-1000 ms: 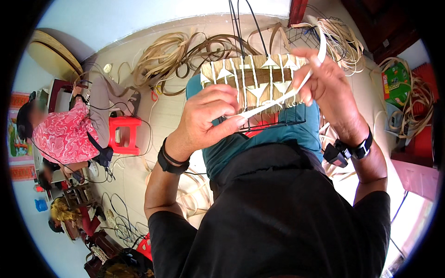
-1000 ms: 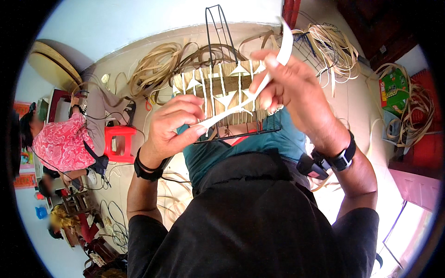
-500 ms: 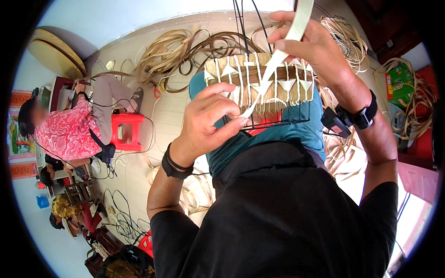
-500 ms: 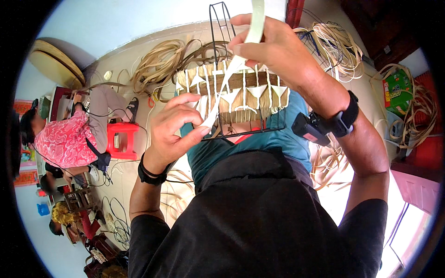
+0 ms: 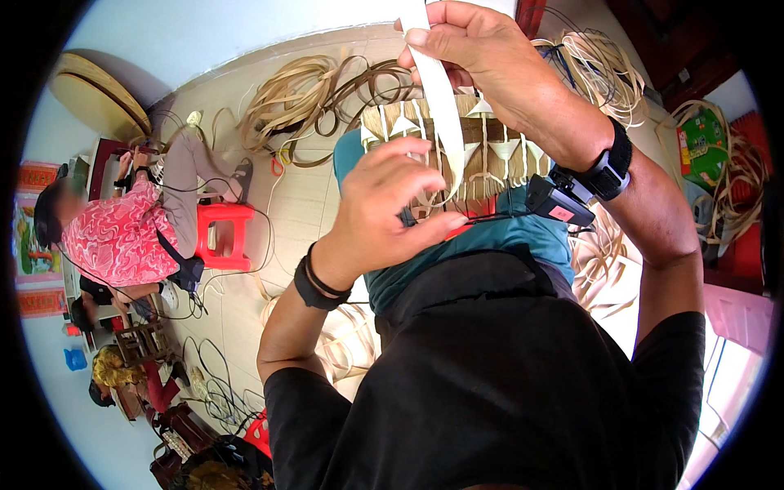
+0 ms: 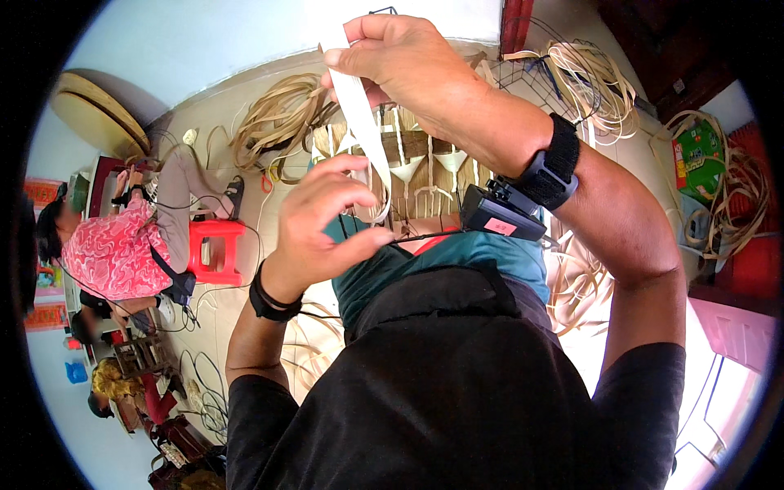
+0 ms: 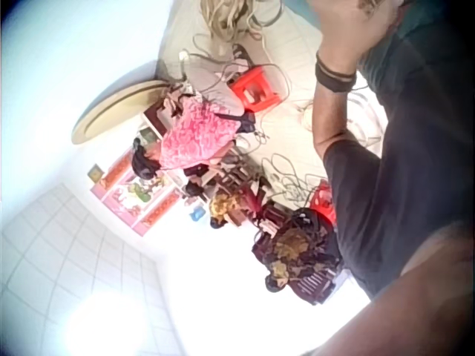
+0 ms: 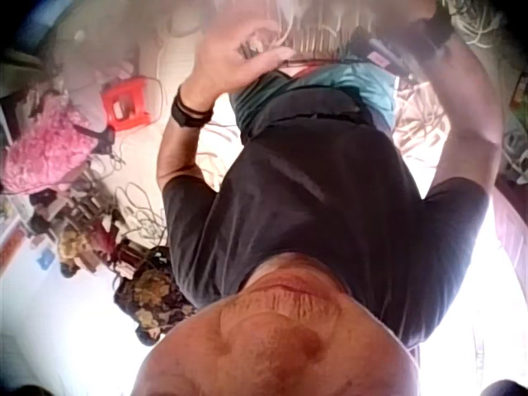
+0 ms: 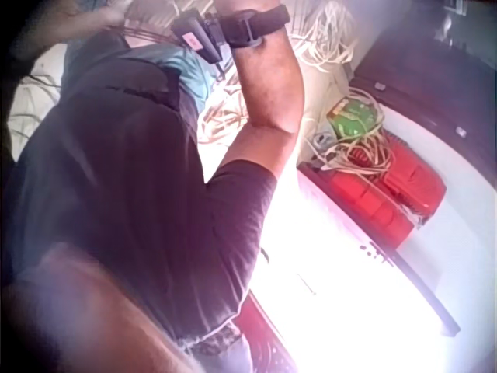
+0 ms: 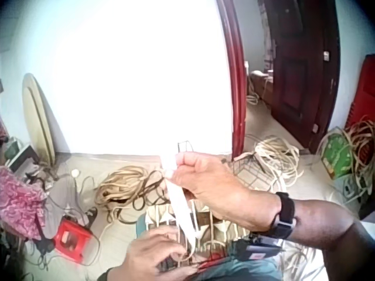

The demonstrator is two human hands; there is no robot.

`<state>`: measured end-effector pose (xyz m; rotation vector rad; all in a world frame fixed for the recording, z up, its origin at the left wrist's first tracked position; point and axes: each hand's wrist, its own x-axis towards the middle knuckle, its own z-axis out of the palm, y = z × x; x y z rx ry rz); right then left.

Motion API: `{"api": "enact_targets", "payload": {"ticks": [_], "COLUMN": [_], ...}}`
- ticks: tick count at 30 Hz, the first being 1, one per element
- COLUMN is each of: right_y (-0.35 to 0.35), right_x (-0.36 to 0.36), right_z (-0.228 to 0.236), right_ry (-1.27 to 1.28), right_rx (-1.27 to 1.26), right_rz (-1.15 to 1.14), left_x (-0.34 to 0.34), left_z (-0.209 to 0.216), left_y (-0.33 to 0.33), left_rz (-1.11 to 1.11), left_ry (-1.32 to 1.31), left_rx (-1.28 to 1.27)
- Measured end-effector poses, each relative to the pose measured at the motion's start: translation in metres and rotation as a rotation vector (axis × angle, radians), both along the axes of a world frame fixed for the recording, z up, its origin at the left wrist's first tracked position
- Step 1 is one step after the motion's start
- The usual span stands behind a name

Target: The person is weaving white strips around a basket frame, looping each strip over and under the vertical ribs and pulling them tight by hand.

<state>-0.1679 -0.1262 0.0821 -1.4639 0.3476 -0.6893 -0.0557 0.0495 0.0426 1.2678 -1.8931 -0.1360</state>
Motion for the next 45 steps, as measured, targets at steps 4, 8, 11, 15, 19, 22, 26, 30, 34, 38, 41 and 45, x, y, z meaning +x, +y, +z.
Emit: {"api": "enact_targets", "payload": {"ticks": [4, 8, 11, 15, 19, 22, 26, 30, 34, 38, 41, 45], "right_y": [0.005, 0.011, 0.015, 0.015, 0.004, -0.002, 0.002, 0.023, 0.032, 0.030, 0.020, 0.010], "right_x": [0.001, 0.001, 0.002, 0.001, -0.005, -0.009, -0.026, -0.047, -0.063, -0.066, -0.069, -0.072], "right_z": [0.007, 0.020, 0.021, 0.016, 0.015, 0.010, 0.003, -0.003, -0.016, -0.017, -0.010, 0.006], "right_ry": [-0.014, -0.004, -0.069, -0.119, -0.188, -0.189, 0.086, 0.183, 0.233, 0.207, 0.168, 0.084], "right_rx": [0.054, 0.116, 0.144, 0.184, 0.192, 0.274, -0.050, -0.064, -0.075, -0.035, -0.034, -0.005], "right_rz": [0.050, 0.145, 0.174, 0.123, 0.078, 0.035, -0.031, -0.039, -0.004, 0.033, 0.015, 0.017], "left_x": [0.012, 0.000, -0.005, 0.001, -0.001, -0.002, -0.006, -0.022, -0.017, -0.007, 0.009, 0.013], "left_z": [0.012, 0.025, 0.032, 0.027, 0.023, 0.020, 0.020, 0.027, 0.018, 0.027, 0.023, 0.038], "left_y": [0.005, -0.006, -0.017, -0.025, -0.025, -0.025, -0.014, 0.009, 0.013, 0.015, 0.015, 0.015], "left_rz": [0.085, 0.064, -0.034, -0.057, 0.026, 0.146, 0.220, 0.201, 0.106, -0.035, 0.039, 0.031], "left_ry": [0.407, 0.804, 0.958, 0.892, 0.720, 0.592, 0.383, 0.244, 0.250, 0.241, 0.389, 0.168], "left_rx": [0.186, 0.307, 0.369, 0.441, 0.410, 0.368, 0.347, 0.354, 0.329, 0.296, 0.212, 0.338]}}
